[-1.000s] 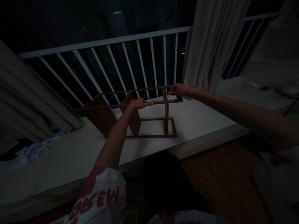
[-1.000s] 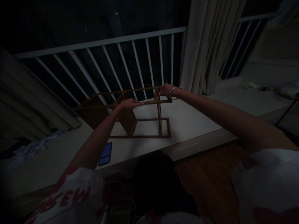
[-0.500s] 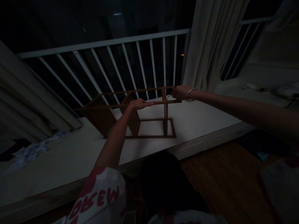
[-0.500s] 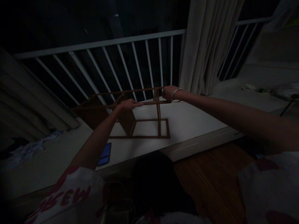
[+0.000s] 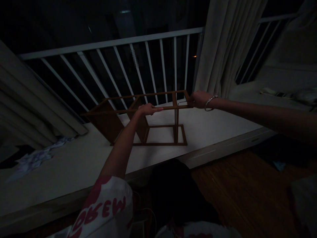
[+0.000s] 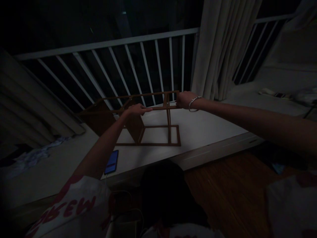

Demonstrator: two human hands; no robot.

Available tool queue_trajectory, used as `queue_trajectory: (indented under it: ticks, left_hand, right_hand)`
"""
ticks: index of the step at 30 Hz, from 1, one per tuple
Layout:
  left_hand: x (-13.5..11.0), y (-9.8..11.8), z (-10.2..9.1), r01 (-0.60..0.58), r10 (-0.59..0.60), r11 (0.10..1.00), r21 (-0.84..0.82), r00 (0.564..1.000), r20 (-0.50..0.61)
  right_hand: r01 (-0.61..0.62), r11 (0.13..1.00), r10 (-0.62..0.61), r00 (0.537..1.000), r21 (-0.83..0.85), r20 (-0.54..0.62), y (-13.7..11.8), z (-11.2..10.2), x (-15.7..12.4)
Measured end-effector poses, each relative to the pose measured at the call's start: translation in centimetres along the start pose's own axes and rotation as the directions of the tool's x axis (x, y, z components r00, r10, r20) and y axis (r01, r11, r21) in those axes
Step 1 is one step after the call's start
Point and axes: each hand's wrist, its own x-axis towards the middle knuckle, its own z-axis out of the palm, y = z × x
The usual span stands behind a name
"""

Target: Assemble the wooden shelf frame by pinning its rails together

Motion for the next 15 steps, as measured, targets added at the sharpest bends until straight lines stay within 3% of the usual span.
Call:
queue_trajectory:
  ticks: [9,15]
  left_hand:
    - [0.3,-0.2,0.3,0.006,-0.006,1.0,-0.015,0.999,-0.033]
    - [0.1,-0.1,0.1,0.018,-0.019,1.0,-0.017,0.999,-0.037]
  right_hand:
    - [0.026,0.999,-0.028,0.998,-0.026,-0.064,-0.3,0.5,-1.6]
    - [0.061,0.981,-0.086,0.987,-0.182,-0.133,-1.6,1.0,-2.6]
